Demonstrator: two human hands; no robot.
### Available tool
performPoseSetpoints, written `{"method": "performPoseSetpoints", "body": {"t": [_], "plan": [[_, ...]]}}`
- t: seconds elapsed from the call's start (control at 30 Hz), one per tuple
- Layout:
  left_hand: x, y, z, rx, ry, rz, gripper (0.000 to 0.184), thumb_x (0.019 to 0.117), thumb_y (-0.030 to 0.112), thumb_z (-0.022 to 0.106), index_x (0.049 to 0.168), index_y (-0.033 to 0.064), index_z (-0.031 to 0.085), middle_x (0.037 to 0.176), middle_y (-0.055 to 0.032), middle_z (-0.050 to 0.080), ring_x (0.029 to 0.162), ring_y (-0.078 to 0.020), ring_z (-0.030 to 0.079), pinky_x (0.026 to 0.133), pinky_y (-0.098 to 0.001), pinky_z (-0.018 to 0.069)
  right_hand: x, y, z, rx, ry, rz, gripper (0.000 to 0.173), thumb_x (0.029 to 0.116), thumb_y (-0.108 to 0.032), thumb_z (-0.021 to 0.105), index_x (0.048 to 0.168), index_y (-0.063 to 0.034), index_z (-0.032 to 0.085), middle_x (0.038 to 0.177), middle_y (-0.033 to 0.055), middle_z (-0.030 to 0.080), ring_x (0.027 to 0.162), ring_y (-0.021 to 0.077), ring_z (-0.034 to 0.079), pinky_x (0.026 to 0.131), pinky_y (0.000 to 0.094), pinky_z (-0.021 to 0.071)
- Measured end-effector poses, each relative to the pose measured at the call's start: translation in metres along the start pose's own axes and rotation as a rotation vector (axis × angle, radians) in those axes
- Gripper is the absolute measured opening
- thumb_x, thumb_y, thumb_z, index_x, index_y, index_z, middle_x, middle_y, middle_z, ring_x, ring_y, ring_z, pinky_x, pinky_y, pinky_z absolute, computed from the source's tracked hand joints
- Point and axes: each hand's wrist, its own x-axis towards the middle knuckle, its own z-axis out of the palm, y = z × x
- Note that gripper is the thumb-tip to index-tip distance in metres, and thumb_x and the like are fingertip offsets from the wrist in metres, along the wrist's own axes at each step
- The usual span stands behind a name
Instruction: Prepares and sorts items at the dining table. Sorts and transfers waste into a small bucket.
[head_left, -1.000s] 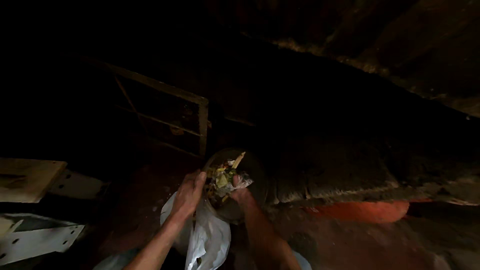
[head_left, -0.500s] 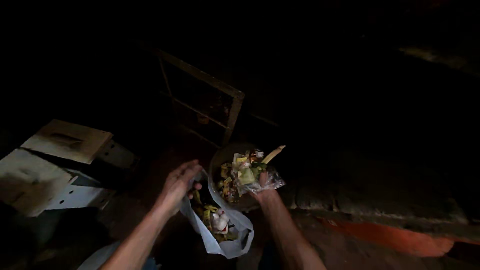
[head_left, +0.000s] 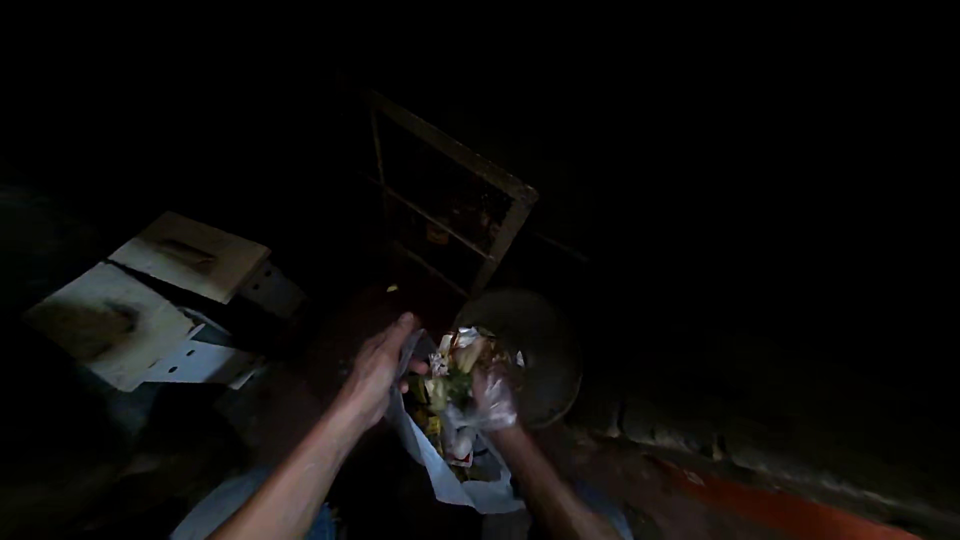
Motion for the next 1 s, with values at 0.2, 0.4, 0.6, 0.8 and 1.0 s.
{"method": "performPoseSetpoints", "body": {"t": [0.2,0.4,0.6,0.8,1.0], "plan": [[0.003,0.002,-0.013,-0.058,0.051,-0.015,0.049,0.1117,0.044,0.034,0.132,0.0083,0.062,0.113,-0.0082,0.070,0.069,-0.0145,0.067,0.046,-0.0241,0.0492,-0.014,0.041,0.063,-0.276,0.108,-0.379,0.055,0.1005,-0.027,0.058,0.149,-0.0028,0.050,0.145,0.0202,0.057,0.127,0.0290,0.062,0.103,0.0458,0.0545],[0.000,0.002,-0.025,-0.074,0.063,-0.026,0.045,0.1117,0.040,0.037,0.134,0.0093,0.061,0.120,-0.0083,0.070,0.073,-0.0156,0.068,0.047,-0.0240,0.0477,0.003,0.045,0.063,-0.481,-0.296,-0.040,0.063,0.0999,-0.035,0.059,0.156,-0.0132,0.043,0.155,0.0139,0.048,0.137,0.0272,0.054,0.112,0.0486,0.0467],[-0.013,-0.001,-0.043,0.391,-0.062,0.126,0.044,0.1060,0.042,0.050,0.138,0.0137,0.060,0.116,-0.0029,0.070,0.077,-0.0115,0.068,0.060,-0.0276,0.0563,-0.016,0.008,0.045,-0.890,-0.408,-0.181,0.065,0.0989,-0.047,0.061,0.153,-0.0130,0.048,0.155,0.0173,0.046,0.131,0.0353,0.057,0.101,0.0532,0.0531],[-0.056,-0.010,-0.063,0.939,-0.150,0.258,0.039,0.1030,0.040,0.051,0.130,0.0172,0.068,0.114,-0.0072,0.072,0.095,-0.0248,0.071,0.082,-0.0531,0.0576,0.017,-0.069,0.011,-0.873,-0.343,-0.425,0.035,0.1066,-0.031,0.047,0.115,-0.0060,0.070,0.099,0.0158,0.072,0.096,0.0344,0.071,0.084,0.0574,0.0555],[-0.102,-0.037,-0.078,0.996,-0.310,0.350,0.032,0.1042,0.030,0.057,0.123,0.0083,0.071,0.123,-0.0165,0.069,0.102,-0.0323,0.071,0.083,-0.0516,0.0588,0.217,-0.089,0.107,-1.199,-0.424,-0.351,0.037,0.1023,-0.022,0.059,0.137,-0.0110,0.062,0.128,0.0206,0.067,0.119,0.0415,0.064,0.097,0.0661,0.0496]]}}
